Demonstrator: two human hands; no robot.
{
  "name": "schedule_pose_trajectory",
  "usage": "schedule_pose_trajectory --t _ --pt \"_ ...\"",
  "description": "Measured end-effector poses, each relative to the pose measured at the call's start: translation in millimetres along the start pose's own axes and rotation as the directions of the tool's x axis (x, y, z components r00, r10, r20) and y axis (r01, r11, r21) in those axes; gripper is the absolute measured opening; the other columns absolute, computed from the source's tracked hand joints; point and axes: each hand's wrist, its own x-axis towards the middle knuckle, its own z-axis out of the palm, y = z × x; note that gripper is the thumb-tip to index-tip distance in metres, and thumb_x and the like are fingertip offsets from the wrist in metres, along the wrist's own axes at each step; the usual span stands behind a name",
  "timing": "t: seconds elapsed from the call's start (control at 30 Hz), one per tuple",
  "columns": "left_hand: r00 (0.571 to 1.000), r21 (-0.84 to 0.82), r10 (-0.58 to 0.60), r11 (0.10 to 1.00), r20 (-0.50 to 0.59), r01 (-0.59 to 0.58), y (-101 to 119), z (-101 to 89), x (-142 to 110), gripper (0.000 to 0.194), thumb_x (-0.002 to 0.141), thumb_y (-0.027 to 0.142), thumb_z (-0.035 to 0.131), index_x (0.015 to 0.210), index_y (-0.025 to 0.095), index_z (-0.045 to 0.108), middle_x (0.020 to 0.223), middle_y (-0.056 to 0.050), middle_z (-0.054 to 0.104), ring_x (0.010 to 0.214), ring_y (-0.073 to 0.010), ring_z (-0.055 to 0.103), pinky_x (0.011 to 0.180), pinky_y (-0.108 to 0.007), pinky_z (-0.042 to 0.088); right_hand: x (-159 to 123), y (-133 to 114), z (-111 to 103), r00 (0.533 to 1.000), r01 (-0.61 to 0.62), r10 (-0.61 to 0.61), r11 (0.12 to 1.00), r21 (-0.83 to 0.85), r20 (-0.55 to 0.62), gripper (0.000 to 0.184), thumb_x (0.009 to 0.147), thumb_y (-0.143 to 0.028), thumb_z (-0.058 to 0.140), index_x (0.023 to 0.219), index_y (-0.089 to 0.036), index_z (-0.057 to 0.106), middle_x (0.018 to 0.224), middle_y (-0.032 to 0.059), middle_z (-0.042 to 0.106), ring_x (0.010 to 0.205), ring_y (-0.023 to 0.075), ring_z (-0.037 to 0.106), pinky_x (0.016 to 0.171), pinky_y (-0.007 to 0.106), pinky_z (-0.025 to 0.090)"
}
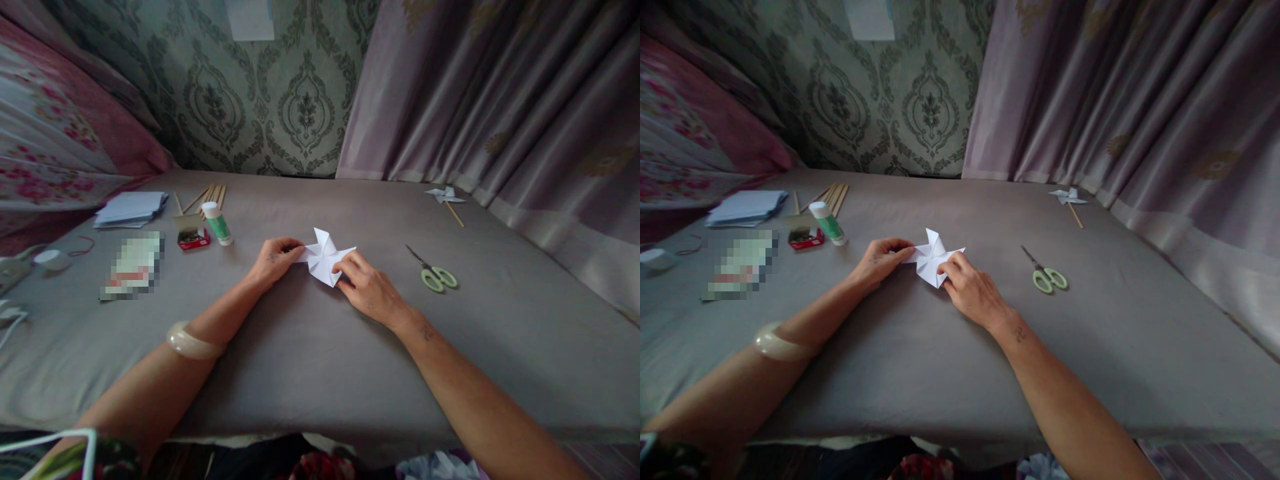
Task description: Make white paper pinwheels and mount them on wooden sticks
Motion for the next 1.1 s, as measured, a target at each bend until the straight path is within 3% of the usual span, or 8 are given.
schedule_pose_trajectory --t 0.17,0.33,0.5,0.6,0.7,0.8,0.97,1.1 --pt "1.0 0.036 0.025 0.999 0.003 -0.025 -4 -0.8 3 0.033 0.072 0.043 0.059 0.085 0.016 0.072 0.075 -0.003 0.068 0.066 -0.015 0.056 0.062 -0.026 0.042 -1 -2 -1 0.997 0.071 -0.07 0.996 -0.045 0.017 0.016 0.091 -0.023 0.047 0.091 -0.022 0.063 0.099 0.0048 0.058 0.08 0.0139 0.058 0.065 0.024 0.042" --pt "0.997 0.087 0.066 0.994 0.047 -0.07 -3 5.8 7 0.03 0.076 0.04 0.055 0.088 0.017 0.072 0.078 -0.003 0.069 0.07 -0.0164 0.058 0.068 -0.027 0.044 -1 -5 0 0.994 0.075 -0.066 0.992 -0.102 0.082 0.018 0.092 -0.026 0.048 0.088 -0.022 0.065 0.092 0.0044 0.061 0.078 0.014 0.059 0.064 0.024 0.04" --pt "0.98 0.371 0.2 0.908 0.024 -0.194 10 15.1 6 0.024 0.08 0.03 0.057 0.099 0.022 0.07 0.107 -0.007 0.068 0.098 -0.0235 0.055 0.086 -0.039 0.039 -1 -7 3 0.995 -0.048 0.051 0.998 -0.036 0.084 0.015 0.089 -0.025 0.053 0.086 -0.023 0.067 0.092 0.0036 0.064 0.08 0.0147 0.06 0.065 0.025 0.04" --pt "0.95 0.505 0.308 0.812 0.055 -0.292 15 17.7 -3 0.019 0.083 0.028 0.057 0.096 0.025 0.07 0.108 -0.006 0.068 0.104 -0.0247 0.051 0.089 -0.042 0.034 1 -7 6 0.986 -0.152 0.148 0.987 0.048 0.083 0.011 0.086 -0.025 0.057 0.083 -0.024 0.067 0.092 0.0021 0.065 0.08 0.0151 0.061 0.066 0.025 0.04" --pt "0.902 0.519 0.39 0.74 0.187 -0.428 15 19.4 -16 0.018 0.085 0.031 0.055 0.085 0.025 0.071 0.098 -0.004 0.071 0.098 -0.0215 0.053 0.089 -0.04 0.031 2 -6 9 0.979 -0.195 0.188 0.975 0.101 0.075 0.01 0.085 -0.025 0.058 0.081 -0.023 0.067 0.09 0.002 0.065 0.079 0.0152 0.061 0.067 0.025 0.041" --pt "0.845 0.512 0.445 0.673 0.295 -0.533 15 21.0 -26 0.019 0.087 0.031 0.053 0.088 0.024 0.071 0.099 -0.003 0.071 0.098 -0.0207 0.053 0.088 -0.039 0.029 2 -5 10 0.974 -0.221 0.212 0.966 0.131 0.077 0.01 0.084 -0.025 0.058 0.078 -0.022 0.066 0.086 0.002 0.064 0.074 0.0141 0.059 0.066 0.025 0.041" --pt "0.783 0.519 0.48 0.586 0.396 -0.622 14 22.3 -29 0.021 0.088 0.029 0.051 0.087 0.022 0.071 0.1 -0.003 0.071 0.099 -0.0222 0.051 0.084 -0.039 0.027 3 -3 11 0.973 -0.23 0.22 0.955 0.186 0.071 0.011 0.083 -0.022 0.057 0.078 -0.02 0.066 0.086 0.0031 0.063 0.071 0.0129 0.058 0.067 0.025 0.043" --pt "0.761 0.527 0.499 0.55 0.414 -0.648 13 22.3 -28 0.022 0.088 0.026 0.05 0.086 0.021 0.071 0.098 -0.003 0.071 0.099 -0.0223 0.05 0.085 -0.04 0.026 5 0 16 0.96 -0.271 0.281 0.931 0.243 -0.006 0.013 0.084 -0.021 0.055 0.083 -0.019 0.067 0.087 0.0045 0.065 0.072 0.0137 0.06 0.069 0.026 0.044"
